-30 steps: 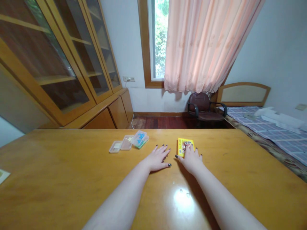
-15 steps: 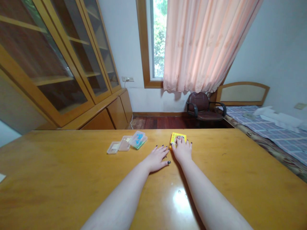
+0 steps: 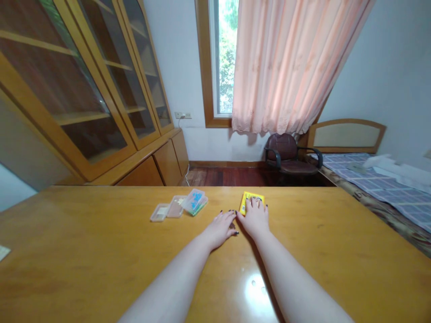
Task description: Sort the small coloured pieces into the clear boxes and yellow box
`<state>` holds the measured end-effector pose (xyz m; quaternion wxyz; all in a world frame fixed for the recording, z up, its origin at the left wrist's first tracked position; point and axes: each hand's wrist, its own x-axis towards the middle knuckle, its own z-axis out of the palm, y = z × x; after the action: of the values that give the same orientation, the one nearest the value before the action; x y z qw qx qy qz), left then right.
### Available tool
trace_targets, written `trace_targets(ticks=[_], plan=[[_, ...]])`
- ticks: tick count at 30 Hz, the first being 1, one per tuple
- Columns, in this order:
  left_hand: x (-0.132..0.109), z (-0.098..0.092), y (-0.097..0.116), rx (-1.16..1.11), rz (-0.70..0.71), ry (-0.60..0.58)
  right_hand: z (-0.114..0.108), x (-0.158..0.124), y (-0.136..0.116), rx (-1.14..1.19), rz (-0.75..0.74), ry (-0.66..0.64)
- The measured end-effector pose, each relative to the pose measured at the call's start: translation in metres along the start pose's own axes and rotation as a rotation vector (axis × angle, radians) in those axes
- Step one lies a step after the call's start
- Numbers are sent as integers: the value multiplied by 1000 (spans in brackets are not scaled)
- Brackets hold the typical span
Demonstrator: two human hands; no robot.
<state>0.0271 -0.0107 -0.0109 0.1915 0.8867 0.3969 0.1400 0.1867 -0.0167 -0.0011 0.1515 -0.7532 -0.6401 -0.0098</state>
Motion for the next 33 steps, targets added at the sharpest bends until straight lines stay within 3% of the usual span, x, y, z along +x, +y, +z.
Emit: trace_targets(ticks=[9, 15, 18, 24, 33], plan=[[-1, -6, -14, -285, -61, 212, -3, 2, 7, 227, -397, -15], [0, -7, -21, -387, -127, 257, -6, 1, 7, 310, -495, 3], [0, -8, -21, -429, -147, 273, -6, 1, 6, 320, -454, 41], [1, -5, -22, -471, -174, 294, 3, 2, 3, 270, -235, 115], [3, -7, -27, -503, -214, 271, 0, 2, -4, 163, -26, 60]])
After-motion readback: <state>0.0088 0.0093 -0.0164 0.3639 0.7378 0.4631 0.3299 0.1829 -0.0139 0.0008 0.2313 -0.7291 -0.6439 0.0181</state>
